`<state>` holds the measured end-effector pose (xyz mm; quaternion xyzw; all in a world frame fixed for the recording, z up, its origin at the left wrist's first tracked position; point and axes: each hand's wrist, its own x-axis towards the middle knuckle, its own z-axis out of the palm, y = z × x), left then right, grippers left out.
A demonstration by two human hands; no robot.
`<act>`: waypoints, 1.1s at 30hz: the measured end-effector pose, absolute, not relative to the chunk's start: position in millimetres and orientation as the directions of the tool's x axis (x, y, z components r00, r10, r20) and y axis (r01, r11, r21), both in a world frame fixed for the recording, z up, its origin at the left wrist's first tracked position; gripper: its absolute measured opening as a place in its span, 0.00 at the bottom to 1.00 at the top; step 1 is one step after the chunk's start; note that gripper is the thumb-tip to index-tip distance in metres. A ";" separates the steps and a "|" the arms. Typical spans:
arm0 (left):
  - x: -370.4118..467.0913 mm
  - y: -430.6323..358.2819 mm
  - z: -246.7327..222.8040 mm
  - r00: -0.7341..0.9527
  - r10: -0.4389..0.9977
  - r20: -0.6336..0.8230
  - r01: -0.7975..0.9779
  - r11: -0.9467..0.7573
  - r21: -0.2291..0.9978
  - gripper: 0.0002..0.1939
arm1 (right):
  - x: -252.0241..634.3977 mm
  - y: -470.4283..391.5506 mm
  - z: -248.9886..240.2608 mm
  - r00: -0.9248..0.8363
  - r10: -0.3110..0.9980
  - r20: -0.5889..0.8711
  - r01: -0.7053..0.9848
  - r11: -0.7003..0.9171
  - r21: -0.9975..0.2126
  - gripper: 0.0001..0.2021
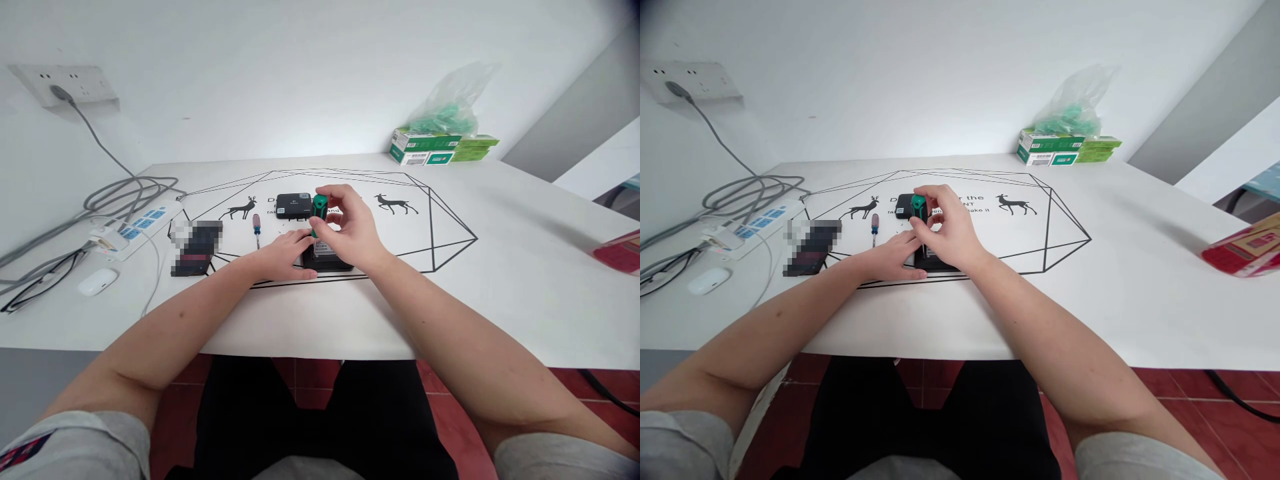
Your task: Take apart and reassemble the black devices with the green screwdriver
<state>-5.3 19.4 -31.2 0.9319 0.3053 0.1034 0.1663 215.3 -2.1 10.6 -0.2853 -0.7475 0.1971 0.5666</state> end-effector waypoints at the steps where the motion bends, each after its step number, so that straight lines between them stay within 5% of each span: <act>1: -5.4 19.4 -31.3 0.791 0.605 0.091 0.535 -0.756 0.376 0.55 | 215.3 -2.2 10.9 -0.195 0.651 0.733 0.205 0.758 -0.619 0.20; 21: -6.0 15.2 -30.7 0.759 0.643 0.096 0.558 -0.720 0.413 0.49 | 218.6 -0.3 11.1 -0.118 0.646 0.754 0.227 0.757 -0.613 0.24; 23: -5.3 15.2 -31.6 0.731 0.664 0.155 0.555 -0.712 0.431 0.42 | 220.0 1.9 9.8 -0.082 0.635 0.768 0.236 0.761 -0.604 0.24; 27: -3.4 18.0 -31.2 0.660 0.656 0.366 0.526 -0.752 0.399 0.13 | 221.8 8.9 5.3 -0.007 0.616 0.787 0.257 0.762 -0.594 0.25; 33: -7.2 27.4 -25.4 0.514 0.779 0.360 0.731 -0.617 0.291 0.10 | 229.2 26.3 -1.5 0.094 0.602 0.793 0.269 0.752 -0.602 0.27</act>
